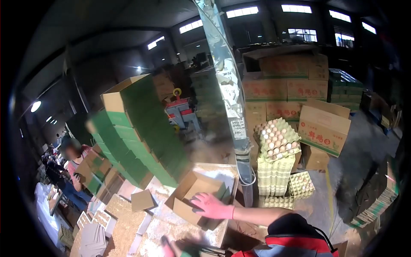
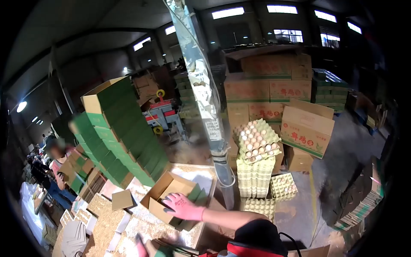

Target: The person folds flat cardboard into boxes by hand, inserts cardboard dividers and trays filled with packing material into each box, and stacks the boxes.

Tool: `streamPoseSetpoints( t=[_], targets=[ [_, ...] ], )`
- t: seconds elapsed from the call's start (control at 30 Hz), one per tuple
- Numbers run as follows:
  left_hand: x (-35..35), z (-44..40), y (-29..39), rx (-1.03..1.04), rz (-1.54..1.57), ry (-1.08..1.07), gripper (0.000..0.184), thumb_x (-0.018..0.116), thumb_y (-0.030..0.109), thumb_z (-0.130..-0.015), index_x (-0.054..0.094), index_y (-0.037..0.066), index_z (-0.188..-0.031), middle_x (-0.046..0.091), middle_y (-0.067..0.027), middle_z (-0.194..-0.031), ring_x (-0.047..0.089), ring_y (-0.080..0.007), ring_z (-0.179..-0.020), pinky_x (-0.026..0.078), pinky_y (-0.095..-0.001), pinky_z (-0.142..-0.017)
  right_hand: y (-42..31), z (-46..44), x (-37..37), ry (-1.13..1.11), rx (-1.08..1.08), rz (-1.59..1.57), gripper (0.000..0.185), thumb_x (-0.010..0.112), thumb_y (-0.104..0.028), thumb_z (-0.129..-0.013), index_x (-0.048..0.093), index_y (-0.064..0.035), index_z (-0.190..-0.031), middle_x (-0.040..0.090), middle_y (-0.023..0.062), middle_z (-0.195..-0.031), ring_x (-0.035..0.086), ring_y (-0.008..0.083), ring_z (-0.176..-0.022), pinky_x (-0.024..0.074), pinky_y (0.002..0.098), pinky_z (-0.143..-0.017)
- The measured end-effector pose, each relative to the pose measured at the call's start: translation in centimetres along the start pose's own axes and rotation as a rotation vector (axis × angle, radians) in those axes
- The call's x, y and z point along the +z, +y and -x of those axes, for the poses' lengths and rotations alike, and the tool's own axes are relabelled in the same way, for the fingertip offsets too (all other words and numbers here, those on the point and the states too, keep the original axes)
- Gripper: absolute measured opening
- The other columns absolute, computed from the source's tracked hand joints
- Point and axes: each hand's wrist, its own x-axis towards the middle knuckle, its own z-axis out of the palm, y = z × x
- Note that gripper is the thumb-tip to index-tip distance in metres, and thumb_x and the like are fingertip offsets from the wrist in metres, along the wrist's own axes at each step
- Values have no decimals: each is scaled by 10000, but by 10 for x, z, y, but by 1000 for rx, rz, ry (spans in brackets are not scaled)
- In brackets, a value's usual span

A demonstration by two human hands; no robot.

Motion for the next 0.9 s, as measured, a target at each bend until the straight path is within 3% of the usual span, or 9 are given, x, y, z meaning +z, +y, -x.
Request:
streamPoseSetpoints(
  t=[0.03, 0.1, 0.17, 0.3, 0.47, 0.57, 0.63, 0.8, 0.9],
  targets=[
    [-6, 35, 21, 41, -314, 172, 584, 506, 294, -950, 392, -64, -1397, 480, -260, -1354, 483, -346, -1251, 426, -434, -1015, -39, -2, -17, -132, -14, -6, 356, 562, -356, -918, 583, -82, -1144, 595, 117, -1104, 542, 288, -1112, 468, 423, -906],
    [-12, 105, 49, 49, -836, 422, 587, 517, 273, -940, 384, -64, -1402, 474, -260, -1361, 477, -345, -1257, 420, -431, -1024, -100, 36, 47, 80, -282, -322, 523, 568, -404, -908, 512, -97, -1327, 553, 157, -1166, 523, 299, -1143, 444, 410, -943],
    [-27, 164, 62, 41, -990, 548, 592, 527, 252, -930, 376, -65, -1406, 467, -260, -1369, 471, -344, -1264, 414, -427, -1033, -168, 78, 86, -294, -163, -259, 631, 571, -438, -897, 427, -65, -1386, 451, 199, -1345, 432, 339, -1265, 374, 406, -1042],
    [-74, 263, 65, 30, -1041, 762, 606, 549, 210, -910, 359, -66, -1416, 455, -260, -1383, 459, -341, -1277, 401, -420, -1050, -244, 135, 161, -678, -54, 94, 827, 411, -630, -902, 349, -7, -1441, 342, 243, -1482, 321, 429, -1336, 218, 627, -1052],
    [-140, 352, 42, 60, -984, 925, 633, 575, 157, -885, 338, -67, -1427, 439, -261, -1402, 444, -338, -1294, 385, -412, -1071, -250, 136, 229, -467, 211, 40, 847, 450, -628, -876, 353, 1, -1435, 320, 289, -1478, 292, 453, -1359, 222, 657, -1057],
    [-190, 380, 6, 140, -891, 957, 653, 591, 126, -870, 326, -68, -1434, 430, -261, -1413, 436, -337, -1304, 375, -407, -1084, -218, 123, 226, -115, 372, 411, 843, 533, -586, -845, 382, 55, -1371, 400, 271, -1400, 353, 488, -1290, 287, 665, -1023],
    [-185, 376, 5, 116, -674, 992, 733, 620, 99, -842, 262, -74, -1459, 363, -261, -1476, 328, -353, -1387, 203, -400, -1174, -196, 112, 217, -448, 600, -11, 808, 559, -565, -859, 382, 49, -1353, 511, 270, -1266, 499, 431, -1201, 408, 542, -970],
    [-141, 376, 49, 196, 136, 1008, 419, 621, 148, -919, 483, 17, -1292, 534, -89, -1185, 512, -190, -1080, 495, -287, -897, -195, 100, 193, -474, 575, -216, 585, 666, -335, -839, 443, 3, -1262, 569, 236, -1216, 567, 360, -1139, 452, 432, -980],
    [-142, 386, 96, 274, -396, 1073, 409, 640, 138, -915, 484, -15, -1260, 488, -148, -1284, 473, -239, -1134, 392, -308, -978, -185, 67, 146, -351, 627, -994, 466, 684, -165, -796, 491, 38, -1168, 599, 210, -1165, 593, 279, -1087, 469, 392, -957]
  ],
)
